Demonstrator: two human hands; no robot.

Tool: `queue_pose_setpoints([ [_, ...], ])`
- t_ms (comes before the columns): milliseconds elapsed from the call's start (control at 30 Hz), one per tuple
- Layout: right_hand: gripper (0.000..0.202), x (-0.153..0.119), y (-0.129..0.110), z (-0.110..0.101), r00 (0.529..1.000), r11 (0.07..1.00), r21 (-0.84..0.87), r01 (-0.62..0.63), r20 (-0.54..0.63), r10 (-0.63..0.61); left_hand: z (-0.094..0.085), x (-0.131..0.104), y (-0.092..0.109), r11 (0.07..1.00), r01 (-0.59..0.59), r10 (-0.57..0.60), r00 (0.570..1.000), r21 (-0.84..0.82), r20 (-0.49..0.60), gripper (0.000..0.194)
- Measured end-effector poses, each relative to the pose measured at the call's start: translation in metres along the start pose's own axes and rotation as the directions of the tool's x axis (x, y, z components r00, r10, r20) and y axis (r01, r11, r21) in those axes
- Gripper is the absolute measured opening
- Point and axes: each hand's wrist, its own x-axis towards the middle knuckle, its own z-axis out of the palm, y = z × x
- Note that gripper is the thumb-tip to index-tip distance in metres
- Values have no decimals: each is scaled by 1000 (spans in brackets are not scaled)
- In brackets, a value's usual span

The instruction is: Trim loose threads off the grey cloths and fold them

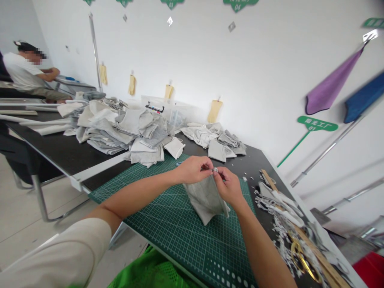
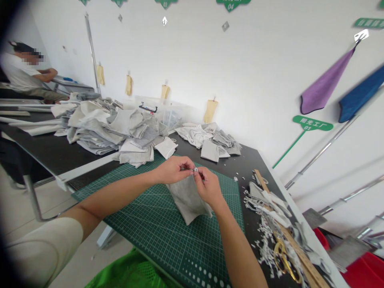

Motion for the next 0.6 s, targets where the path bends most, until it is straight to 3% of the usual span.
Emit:
queue_pose_setpoints([
  [133, 20, -1, -1, -2, 998, 998, 58, 8, -66, -4, -1, 0, 4, 996, 24, -22, 1000, 84, -19, 20],
  [300, 20, -1, -1, -1, 994, 995, 97, -29, -98, 39, 0, -2, 4, 938, 0, 14, 999, 348, -37, 24],
  [433, 22, 1, 2, 5, 989, 990, 115, -80, -113, 93, 7, -4, -4, 863, -107, 178, 979, 494, -100, 24],
  [600, 21, 4, 2, 5, 980, 976, 157, -151, -102, 168, 12, -4, -10, 828, -236, 349, 927, 508, -138, 21],
])
